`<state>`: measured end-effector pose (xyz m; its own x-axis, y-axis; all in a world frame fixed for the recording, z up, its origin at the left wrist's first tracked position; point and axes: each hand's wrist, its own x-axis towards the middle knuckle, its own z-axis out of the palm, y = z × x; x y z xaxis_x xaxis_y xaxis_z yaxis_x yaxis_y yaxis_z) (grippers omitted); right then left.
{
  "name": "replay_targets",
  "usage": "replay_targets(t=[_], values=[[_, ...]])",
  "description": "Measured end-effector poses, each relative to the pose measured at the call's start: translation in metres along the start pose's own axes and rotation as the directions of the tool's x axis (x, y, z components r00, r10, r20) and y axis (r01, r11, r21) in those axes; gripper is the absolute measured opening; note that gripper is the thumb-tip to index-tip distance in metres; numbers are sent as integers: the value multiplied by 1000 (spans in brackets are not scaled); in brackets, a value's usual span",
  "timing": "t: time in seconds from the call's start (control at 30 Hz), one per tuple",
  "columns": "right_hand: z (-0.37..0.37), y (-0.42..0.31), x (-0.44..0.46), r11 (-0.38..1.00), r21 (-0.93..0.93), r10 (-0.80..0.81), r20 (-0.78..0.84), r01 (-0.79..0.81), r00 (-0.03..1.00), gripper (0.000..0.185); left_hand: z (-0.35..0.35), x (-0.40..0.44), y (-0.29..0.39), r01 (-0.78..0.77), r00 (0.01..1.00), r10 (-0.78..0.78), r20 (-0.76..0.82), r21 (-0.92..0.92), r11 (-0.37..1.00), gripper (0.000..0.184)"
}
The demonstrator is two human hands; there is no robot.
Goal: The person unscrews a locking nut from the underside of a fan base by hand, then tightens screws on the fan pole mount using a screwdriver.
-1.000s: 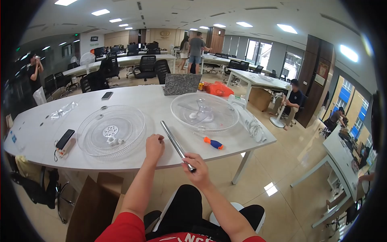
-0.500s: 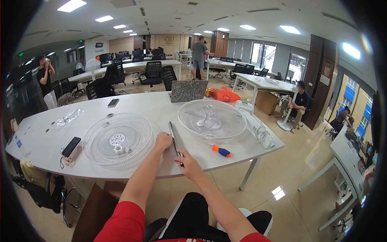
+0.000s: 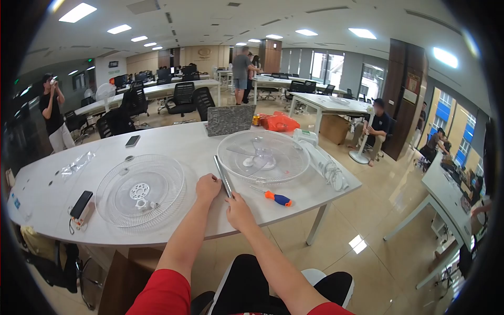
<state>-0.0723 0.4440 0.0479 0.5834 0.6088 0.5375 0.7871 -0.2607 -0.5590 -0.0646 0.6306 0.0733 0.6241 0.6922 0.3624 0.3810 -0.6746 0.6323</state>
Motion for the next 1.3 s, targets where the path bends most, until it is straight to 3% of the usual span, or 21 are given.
replay_targets(t=[0.2,0.3,0.37,0.53,0.67,0.73,0.8,0.87,0.9,0.93,0.97,1.03,1.1,1.13,1.17,1.23,1.27,1.3], values=[[5,16,-3,1000,-27,-7,-15,6,1000,41,11,3,-6,-125,991,121,-58,-83,989,34],[0,13,-6,998,-47,47,-50,-49,998,42,15,3,-11,-162,983,158,-98,-34,986,32],[-11,-1,-13,997,-43,57,17,-56,998,44,16,0,-14,-204,977,202,-75,-19,979,32],[-28,-16,-24,986,-74,156,68,-151,985,56,-1,-27,6,-200,977,194,-93,-56,978,52],[-32,-17,-37,986,-66,154,22,-152,988,61,-5,-38,16,-307,949,301,-94,-51,950,51],[-35,-12,-45,991,-56,118,-1,-118,993,61,-7,-45,26,-487,868,471,-154,-92,868,48],[-38,-1,-56,995,-49,89,-24,-90,996,61,-12,-54,40,-562,825,547,-140,-102,821,46],[-50,9,-73,998,66,2,-41,1,999,56,-15,-63,52,-631,776,620,-120,-114,767,44],[-59,17,-82,998,64,16,-49,-13,999,56,-14,-64,56,-718,696,706,-133,-111,687,41],[-77,23,-93,987,162,9,8,-11,1000,53,-14,-68,61,-796,606,782,-145,-108,596,38],[-97,31,-107,966,257,-3,63,-13,998,51,-18,-77,69,-800,600,788,-136,-119,588,38],[-139,57,-141,980,197,7,6,-8,1000,43,-23,-99,95,-822,563,820,-102,-168,544,35],[-163,114,-184,992,65,120,-143,-112,982,38,-4,-134,116,-864,478,855,-202,-281,417,31],[-180,145,-211,971,146,221,-227,-191,949,35,8,-162,131,-857,458,861,-221,-367,361,30],[-193,177,-241,936,234,326,-294,-263,899,33,20,-194,152,-864,364,894,-262,-454,219,27],[-209,228,-307,698,326,709,-439,-637,552,30,54,-266,184,-747,353,936,-9,-604,276,24],[-222,244,-338,612,340,757,-512,-714,406,26,78,-303,200,-622,354,930,100,-718,314,23],[-221,278,-381,560,273,741,-587,-782,326,29,113,-330,211,-511,275,929,249,-780,361,28]])
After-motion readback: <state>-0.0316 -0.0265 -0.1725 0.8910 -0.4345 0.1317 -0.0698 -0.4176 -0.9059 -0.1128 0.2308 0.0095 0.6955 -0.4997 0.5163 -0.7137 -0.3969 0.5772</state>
